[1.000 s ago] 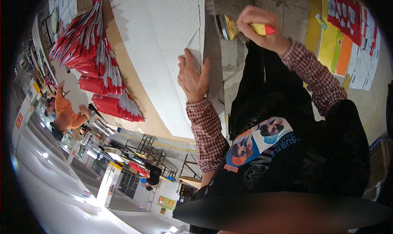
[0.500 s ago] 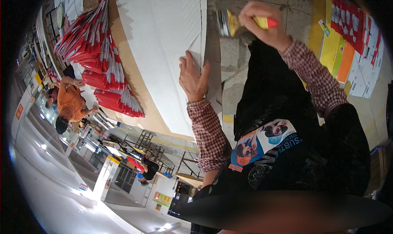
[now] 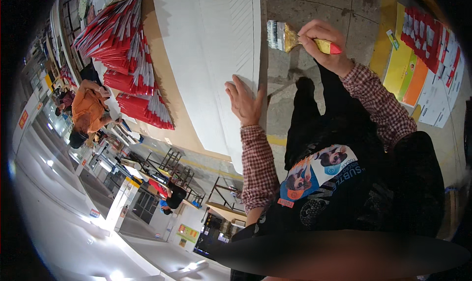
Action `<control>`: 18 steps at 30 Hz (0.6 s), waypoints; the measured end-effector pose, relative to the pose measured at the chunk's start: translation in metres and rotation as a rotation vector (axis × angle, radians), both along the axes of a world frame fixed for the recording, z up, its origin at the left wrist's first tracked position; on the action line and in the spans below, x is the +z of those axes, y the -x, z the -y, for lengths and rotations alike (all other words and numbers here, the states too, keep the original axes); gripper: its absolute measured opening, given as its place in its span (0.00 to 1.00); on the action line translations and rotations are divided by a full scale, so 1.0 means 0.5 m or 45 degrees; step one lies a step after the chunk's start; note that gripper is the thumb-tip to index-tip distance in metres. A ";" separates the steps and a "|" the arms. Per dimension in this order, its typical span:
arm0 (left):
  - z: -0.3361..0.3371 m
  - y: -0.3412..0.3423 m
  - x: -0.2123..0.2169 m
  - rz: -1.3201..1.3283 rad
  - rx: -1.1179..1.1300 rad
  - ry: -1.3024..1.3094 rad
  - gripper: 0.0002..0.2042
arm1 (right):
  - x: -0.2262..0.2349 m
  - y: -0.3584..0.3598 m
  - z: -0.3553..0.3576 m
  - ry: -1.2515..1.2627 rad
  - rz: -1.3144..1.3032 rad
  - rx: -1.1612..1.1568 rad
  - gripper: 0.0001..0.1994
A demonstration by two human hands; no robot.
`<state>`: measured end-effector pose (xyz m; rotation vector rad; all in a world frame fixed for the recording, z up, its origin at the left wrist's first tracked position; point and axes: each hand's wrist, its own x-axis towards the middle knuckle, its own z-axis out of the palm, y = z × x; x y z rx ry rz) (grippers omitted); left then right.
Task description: Apply white paint or adhesive to a large white board or surface using a brush.
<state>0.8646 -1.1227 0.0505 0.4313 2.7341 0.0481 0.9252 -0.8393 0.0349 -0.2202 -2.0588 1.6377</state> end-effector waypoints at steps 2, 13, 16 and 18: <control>0.017 0.026 0.017 0.189 -0.048 -0.145 0.42 | -0.004 0.007 0.010 0.057 -0.069 -0.011 0.04; 0.023 0.066 0.049 0.260 -0.045 -0.383 0.32 | -0.030 0.008 0.054 -0.064 -0.018 0.002 0.04; 0.025 0.066 0.050 0.256 -0.059 -0.342 0.33 | -0.011 0.000 0.045 -0.007 0.000 0.002 0.04; 0.026 0.064 0.043 0.233 -0.091 -0.323 0.33 | -0.007 0.015 0.039 -0.164 -0.024 -0.062 0.03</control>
